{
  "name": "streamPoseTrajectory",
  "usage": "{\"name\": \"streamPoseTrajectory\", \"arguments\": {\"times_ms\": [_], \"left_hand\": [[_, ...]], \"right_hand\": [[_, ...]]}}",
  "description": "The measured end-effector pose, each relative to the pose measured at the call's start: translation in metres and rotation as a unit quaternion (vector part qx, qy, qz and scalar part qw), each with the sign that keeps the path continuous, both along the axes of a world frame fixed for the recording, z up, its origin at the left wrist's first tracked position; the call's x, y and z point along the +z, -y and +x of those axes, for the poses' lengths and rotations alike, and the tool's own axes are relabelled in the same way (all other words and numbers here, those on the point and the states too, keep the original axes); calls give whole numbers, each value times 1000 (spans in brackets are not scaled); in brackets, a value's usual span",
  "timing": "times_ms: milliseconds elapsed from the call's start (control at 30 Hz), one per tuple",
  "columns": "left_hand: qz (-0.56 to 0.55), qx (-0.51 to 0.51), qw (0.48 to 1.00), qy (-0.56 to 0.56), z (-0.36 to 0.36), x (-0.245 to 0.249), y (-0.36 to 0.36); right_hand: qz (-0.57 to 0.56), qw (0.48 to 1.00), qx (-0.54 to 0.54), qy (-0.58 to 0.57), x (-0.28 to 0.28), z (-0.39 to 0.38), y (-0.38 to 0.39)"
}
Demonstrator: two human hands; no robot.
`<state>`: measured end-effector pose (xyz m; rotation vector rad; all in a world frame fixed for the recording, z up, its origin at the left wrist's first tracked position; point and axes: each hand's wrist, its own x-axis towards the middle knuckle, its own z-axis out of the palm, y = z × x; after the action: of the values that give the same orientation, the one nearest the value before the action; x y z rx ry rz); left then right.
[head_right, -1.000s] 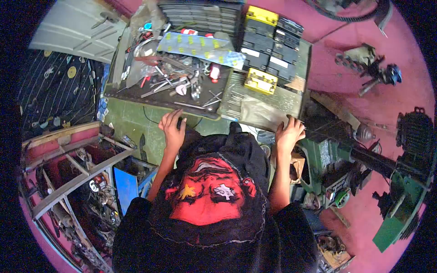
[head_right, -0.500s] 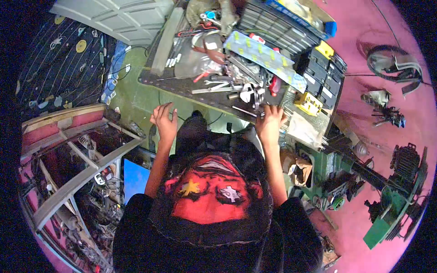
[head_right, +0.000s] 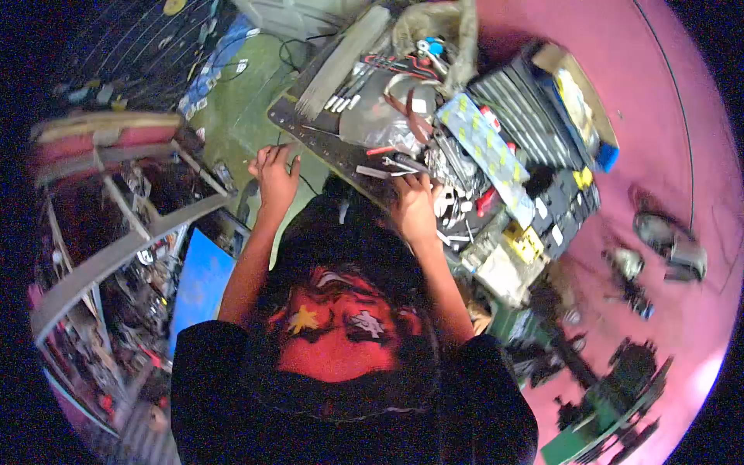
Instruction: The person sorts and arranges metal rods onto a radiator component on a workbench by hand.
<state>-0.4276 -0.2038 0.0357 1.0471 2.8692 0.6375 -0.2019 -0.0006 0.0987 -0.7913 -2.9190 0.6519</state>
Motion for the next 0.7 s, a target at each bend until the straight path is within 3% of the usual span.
{"name": "streamPoseTrajectory", "arguments": {"times_ms": [100, 167, 300, 433, 700], "left_hand": [[-4, 53, 999, 2, -1, -1, -23], [-5, 69, 997, -32, -3, -7, -37], [-8, 97, 994, -38, -19, -16, -64], [-50, 120, 991, -15, -41, -30, -93], [-7, 165, 986, -38, -74, -50, -129]], "right_hand": [[20, 997, 73, -18, -31, -43, -36], [47, 988, 141, 32, -28, -85, -59], [95, 968, 222, -67, -38, -163, -97], [114, 955, 263, -74, -53, -233, -121], [184, 901, 387, -71, -98, -325, -146]]}}
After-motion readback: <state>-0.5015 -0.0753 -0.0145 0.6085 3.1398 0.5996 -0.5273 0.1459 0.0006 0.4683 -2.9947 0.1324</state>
